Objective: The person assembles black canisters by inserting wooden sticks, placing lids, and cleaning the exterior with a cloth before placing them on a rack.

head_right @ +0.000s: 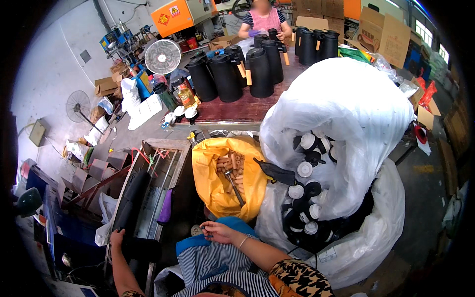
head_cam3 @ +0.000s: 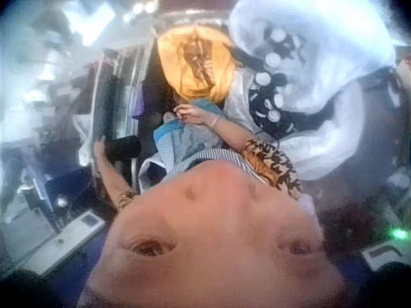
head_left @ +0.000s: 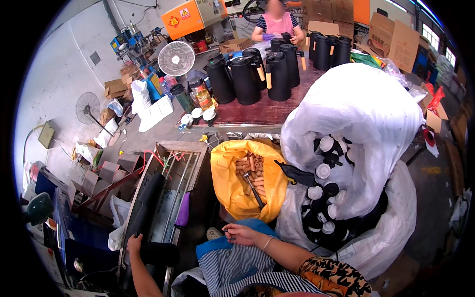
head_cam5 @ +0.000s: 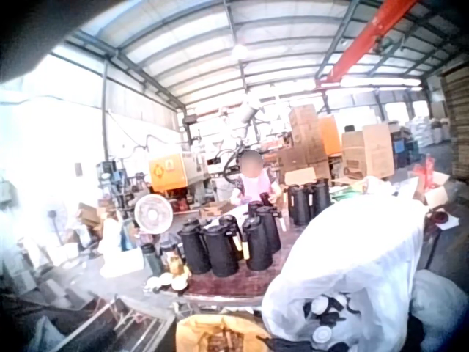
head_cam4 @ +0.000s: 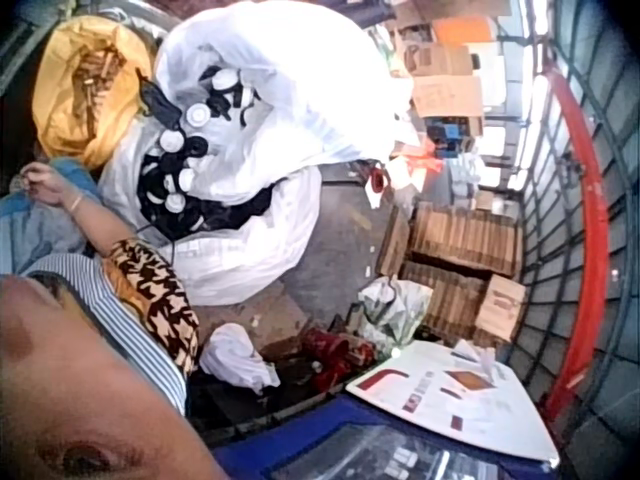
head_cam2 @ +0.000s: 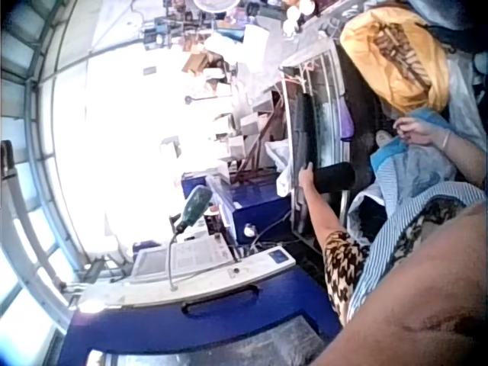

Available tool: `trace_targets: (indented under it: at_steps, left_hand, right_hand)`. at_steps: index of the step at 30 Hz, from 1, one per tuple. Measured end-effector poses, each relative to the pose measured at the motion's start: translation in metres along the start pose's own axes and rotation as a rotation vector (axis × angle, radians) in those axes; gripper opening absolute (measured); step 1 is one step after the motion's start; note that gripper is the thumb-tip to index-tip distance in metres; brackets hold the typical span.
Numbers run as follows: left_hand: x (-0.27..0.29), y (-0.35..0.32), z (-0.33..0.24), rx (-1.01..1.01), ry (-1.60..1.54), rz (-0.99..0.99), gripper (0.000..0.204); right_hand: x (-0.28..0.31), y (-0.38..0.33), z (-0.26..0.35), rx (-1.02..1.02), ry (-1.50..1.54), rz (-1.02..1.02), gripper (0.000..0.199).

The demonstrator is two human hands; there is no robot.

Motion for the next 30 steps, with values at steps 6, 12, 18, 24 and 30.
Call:
trace_targets:
  at_steps: [6,12,18,24,30]
  left_hand:
    - [-0.006,0.012,0.011,0.019,-0.002,0.015,0.065]
    - [-0.013,0.019,0.017,0.019,-0.027,0.023,0.067]
    - [-0.009,0.014,0.012,0.01,-0.019,0.019,0.066]
    - [-0.001,0.004,0.003,0.018,-0.027,0.04,0.066]
    - [0.001,-0.002,0.0,0.022,-0.02,0.001,0.068]
  right_hand:
    - [-0.004,-0.003,0.002,0.013,0.01,0.018,0.022]
    - [-0.006,-0.002,0.003,0.008,-0.002,0.022,0.023]
    - [-0.005,-0.002,0.003,0.0,-0.014,0.005,0.024]
    - [-0.006,-0.002,0.003,-0.001,0.002,0.017,0.024]
    - [-0.004,-0.001,0.002,-0.001,0.006,0.008,0.025]
Point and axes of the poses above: each hand's wrist, its own y-axis towards the middle knuckle, its own x-axis out of the back of the hand, z = x × y, the point moved 6 cm from there along y, towards the middle knuckle, and after that the axes turned 3 degrees about -y, right-handed, at the moved point
